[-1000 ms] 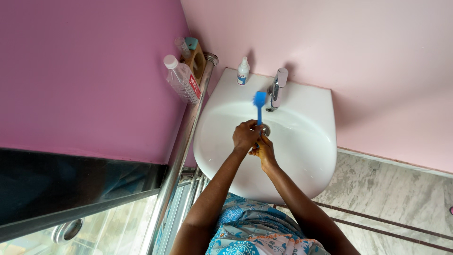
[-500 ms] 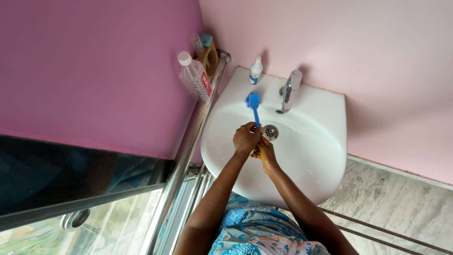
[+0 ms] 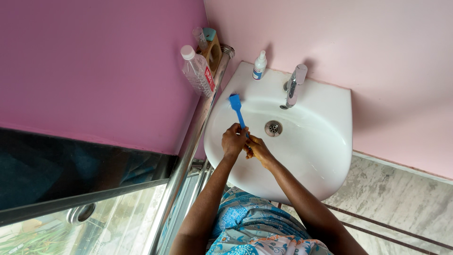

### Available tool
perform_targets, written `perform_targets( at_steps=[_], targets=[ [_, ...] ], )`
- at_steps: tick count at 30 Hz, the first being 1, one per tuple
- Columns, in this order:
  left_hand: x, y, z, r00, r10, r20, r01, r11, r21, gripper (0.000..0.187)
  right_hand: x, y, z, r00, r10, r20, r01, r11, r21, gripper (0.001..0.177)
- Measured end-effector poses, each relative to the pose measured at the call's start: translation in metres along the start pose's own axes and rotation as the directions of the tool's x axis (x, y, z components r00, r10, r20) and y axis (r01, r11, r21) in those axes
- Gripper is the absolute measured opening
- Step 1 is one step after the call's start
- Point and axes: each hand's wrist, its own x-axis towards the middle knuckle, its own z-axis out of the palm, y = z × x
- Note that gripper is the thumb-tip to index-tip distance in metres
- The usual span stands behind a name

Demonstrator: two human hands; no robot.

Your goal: The person cleans a blue handheld brush by hand in a sink. The person holds the brush under a faucet, turns the water on, and uses their fingers to scrub the bristles.

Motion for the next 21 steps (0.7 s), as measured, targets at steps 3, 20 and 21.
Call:
perform_targets(
  at_steps=[3, 20, 21],
  targets=[
    [-0.004, -0.012, 0.009, 0.999, 0.006, 0.05, -0.008, 0.999, 0.039, 0.02, -0.012, 0.011, -0.003, 1.0, 0.028, 0.0, -0.028, 1.0, 0.005, 0.032],
    [0.02, -0.051, 0.094, 0.971, -0.109, 0.213, 0.149, 0.972, -0.183, 0.026, -0.013, 0.039, -0.05, 0.96, 0.229, -0.161, -0.236, 0.971, -0.027, 0.04],
    [0.023, -0.051, 0.101, 0.963, -0.128, 0.237, 0.172, 0.97, -0.173, 0.026, -0.013, 0.041, -0.054, 0.957, 0.227, -0.183, -0.233, 0.972, -0.011, 0.039]
  ],
)
